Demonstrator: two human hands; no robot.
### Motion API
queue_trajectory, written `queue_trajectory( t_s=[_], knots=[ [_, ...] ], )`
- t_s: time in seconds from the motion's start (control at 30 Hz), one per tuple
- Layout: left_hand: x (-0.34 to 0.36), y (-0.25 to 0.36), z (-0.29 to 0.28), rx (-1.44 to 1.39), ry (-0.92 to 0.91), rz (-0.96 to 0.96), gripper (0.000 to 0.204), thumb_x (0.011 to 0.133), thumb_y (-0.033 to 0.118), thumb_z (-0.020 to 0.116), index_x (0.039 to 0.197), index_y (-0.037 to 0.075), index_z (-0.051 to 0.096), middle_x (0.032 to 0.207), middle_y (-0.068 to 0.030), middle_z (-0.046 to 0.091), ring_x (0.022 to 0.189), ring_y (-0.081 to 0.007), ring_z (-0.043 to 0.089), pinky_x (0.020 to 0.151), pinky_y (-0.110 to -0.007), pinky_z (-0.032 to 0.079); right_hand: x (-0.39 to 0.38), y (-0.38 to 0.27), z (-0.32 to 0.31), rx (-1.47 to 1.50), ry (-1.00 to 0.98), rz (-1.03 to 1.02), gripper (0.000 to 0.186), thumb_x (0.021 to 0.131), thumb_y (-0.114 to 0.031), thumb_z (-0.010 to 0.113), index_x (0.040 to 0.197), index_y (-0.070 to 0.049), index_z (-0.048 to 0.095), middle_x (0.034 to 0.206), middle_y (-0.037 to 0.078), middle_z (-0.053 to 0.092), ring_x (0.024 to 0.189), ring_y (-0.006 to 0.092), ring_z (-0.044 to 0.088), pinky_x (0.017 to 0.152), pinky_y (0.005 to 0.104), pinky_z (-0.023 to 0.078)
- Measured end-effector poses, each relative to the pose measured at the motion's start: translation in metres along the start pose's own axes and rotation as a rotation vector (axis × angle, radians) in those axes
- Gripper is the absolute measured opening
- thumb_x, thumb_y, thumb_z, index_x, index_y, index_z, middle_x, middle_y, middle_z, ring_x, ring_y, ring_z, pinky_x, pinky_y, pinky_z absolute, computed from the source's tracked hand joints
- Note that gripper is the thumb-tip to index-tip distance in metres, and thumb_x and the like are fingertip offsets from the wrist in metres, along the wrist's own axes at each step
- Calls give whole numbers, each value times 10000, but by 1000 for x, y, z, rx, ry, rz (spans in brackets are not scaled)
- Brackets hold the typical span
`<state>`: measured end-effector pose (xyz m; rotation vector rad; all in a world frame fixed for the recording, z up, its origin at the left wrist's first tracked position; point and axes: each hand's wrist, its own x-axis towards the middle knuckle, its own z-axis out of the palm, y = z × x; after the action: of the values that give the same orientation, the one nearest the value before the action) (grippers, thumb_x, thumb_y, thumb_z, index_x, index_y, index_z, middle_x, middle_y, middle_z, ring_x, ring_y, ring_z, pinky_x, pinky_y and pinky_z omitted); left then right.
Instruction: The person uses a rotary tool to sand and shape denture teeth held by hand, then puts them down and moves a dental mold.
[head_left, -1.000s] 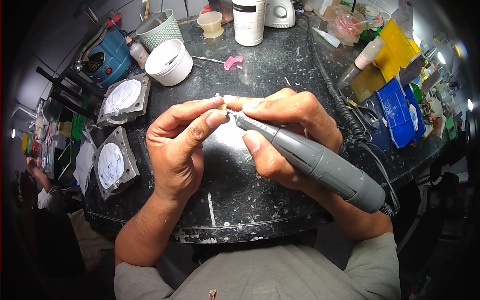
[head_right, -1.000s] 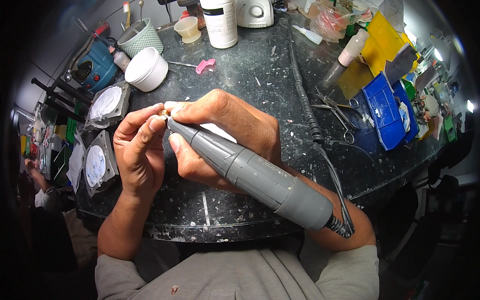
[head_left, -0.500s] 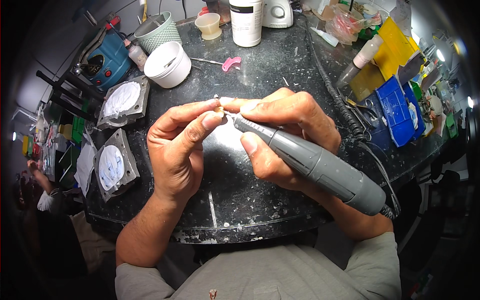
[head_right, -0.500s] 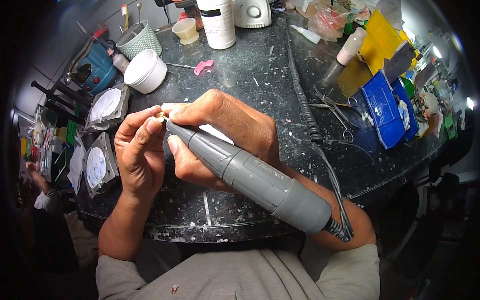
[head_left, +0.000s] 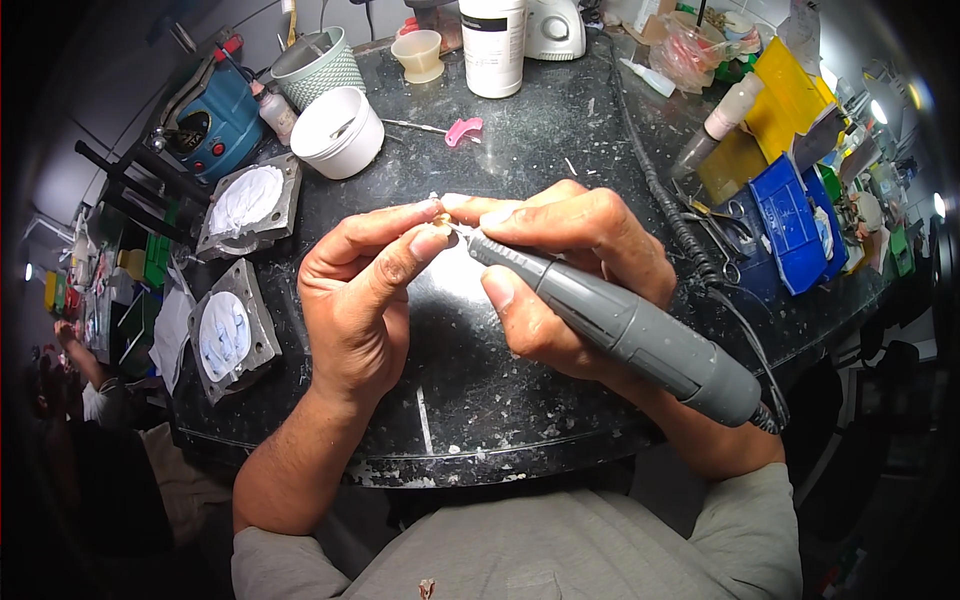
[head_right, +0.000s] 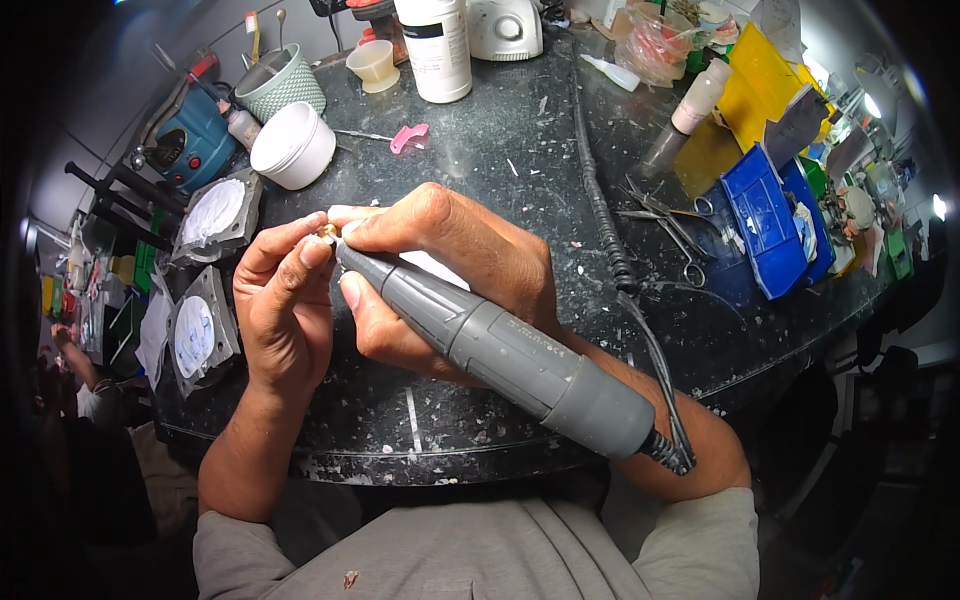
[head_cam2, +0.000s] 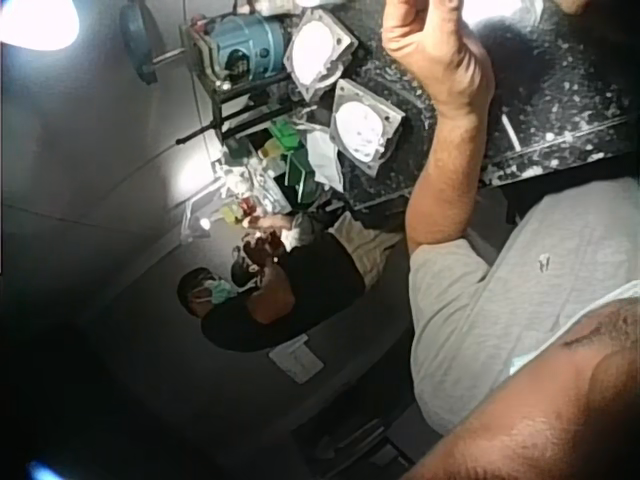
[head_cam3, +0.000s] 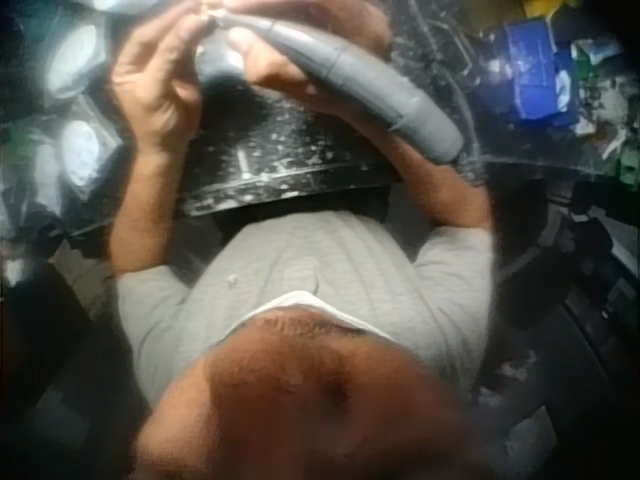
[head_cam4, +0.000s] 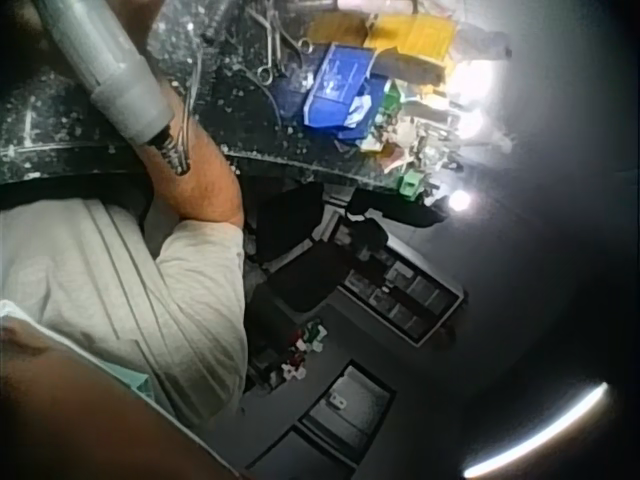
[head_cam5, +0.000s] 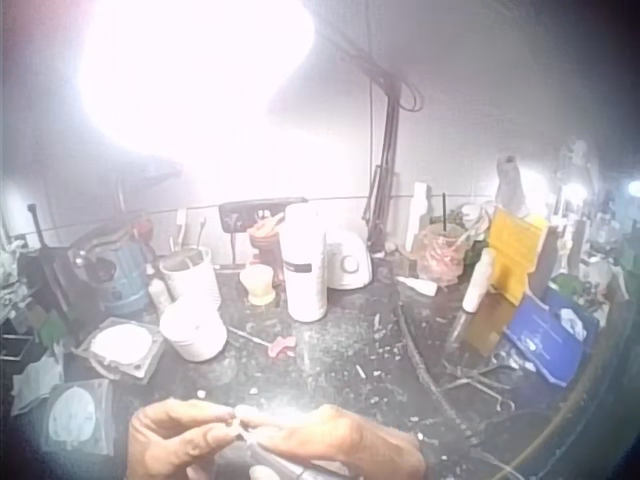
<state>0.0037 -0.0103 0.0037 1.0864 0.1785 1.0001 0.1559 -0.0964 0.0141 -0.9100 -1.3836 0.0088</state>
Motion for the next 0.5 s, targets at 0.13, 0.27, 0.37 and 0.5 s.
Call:
queue_trajectory(
  t_s=[0.13, 0.27, 0.37, 0.5],
  knots=[
    [-1, 1, 1, 17, -5, -8, 183, 877, -19, 679, 1057, -47, 680, 1037, -170, 711, 962, -187, 689, 918, -316, 540, -3, 1, 2, 37, 44, 7, 274, 684, 3, 734, 937, 4, 628, 896, 146, 705, 819, 222, 736, 697, 303, 604],
    [0, 1, 1, -65, 7, -59, 195, 894, 19, 674, 1079, -43, 669, 1033, -154, 707, 955, -181, 683, 906, -317, 545, -2, -1, 0, 44, 36, 24, 282, 682, 16, 732, 943, 13, 626, 906, 150, 709, 827, 220, 736, 704, 306, 607],
    [2, 1, -2, -229, 33, -225, 249, 923, 84, 658, 1142, -34, 639, 1009, -136, 703, 932, -182, 687, 896, -318, 553, 0, -2, -4, 5, 5, 7, 283, 685, 20, 729, 949, 20, 627, 907, 148, 709, 832, 218, 736, 713, 306, 610],
    [1, 2, 0, -295, 28, -269, 254, 925, 82, 656, 1147, -39, 634, 1008, -140, 702, 926, -181, 690, 889, -314, 559, 1, -4, -5, -7, -19, 22, 278, 689, 26, 727, 951, 25, 633, 906, 143, 710, 840, 218, 737, 723, 303, 612]
  ],
)
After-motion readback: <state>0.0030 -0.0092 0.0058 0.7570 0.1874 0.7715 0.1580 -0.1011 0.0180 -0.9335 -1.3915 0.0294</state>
